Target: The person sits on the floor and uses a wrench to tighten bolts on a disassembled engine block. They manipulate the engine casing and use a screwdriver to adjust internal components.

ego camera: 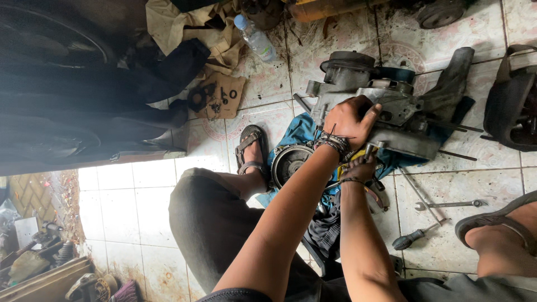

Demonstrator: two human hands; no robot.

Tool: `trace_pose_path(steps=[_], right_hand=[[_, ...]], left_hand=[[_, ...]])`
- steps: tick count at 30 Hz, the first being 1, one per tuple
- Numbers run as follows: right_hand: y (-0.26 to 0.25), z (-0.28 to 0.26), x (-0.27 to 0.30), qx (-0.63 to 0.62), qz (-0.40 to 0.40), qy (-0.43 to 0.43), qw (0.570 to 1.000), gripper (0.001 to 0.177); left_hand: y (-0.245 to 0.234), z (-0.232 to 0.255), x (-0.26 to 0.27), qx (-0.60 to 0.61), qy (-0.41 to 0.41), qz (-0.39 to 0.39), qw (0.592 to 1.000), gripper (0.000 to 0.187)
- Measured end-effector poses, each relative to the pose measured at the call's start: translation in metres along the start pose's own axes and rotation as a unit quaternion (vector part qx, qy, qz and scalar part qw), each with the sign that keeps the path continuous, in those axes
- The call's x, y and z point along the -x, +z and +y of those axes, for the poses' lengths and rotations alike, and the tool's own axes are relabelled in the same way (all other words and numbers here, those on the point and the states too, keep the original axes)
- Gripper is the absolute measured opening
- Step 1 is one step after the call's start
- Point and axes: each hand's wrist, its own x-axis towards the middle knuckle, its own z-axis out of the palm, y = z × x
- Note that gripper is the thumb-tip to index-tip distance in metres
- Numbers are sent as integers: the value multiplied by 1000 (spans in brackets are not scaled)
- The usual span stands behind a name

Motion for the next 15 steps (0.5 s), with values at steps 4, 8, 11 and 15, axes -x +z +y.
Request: trace_pose_path(steps=[4, 8, 11, 15], right_hand=[[-2, 7, -6, -60, 2, -43, 997, 39], [2, 8, -7, -39, 32, -12, 999, 37], [4, 7, -15, -51, 62, -13, 997, 29], [-4, 12, -19, -59, 23, -10, 998, 37]], left_hand=[[-5, 5, 5, 14, 5, -4, 1000, 43], [-8, 8, 7, 17, 5, 2, 1000, 43], [-9, 8, 4, 18, 8, 6, 1000, 44], [-5, 4, 5, 21, 14, 13, 1000, 42]])
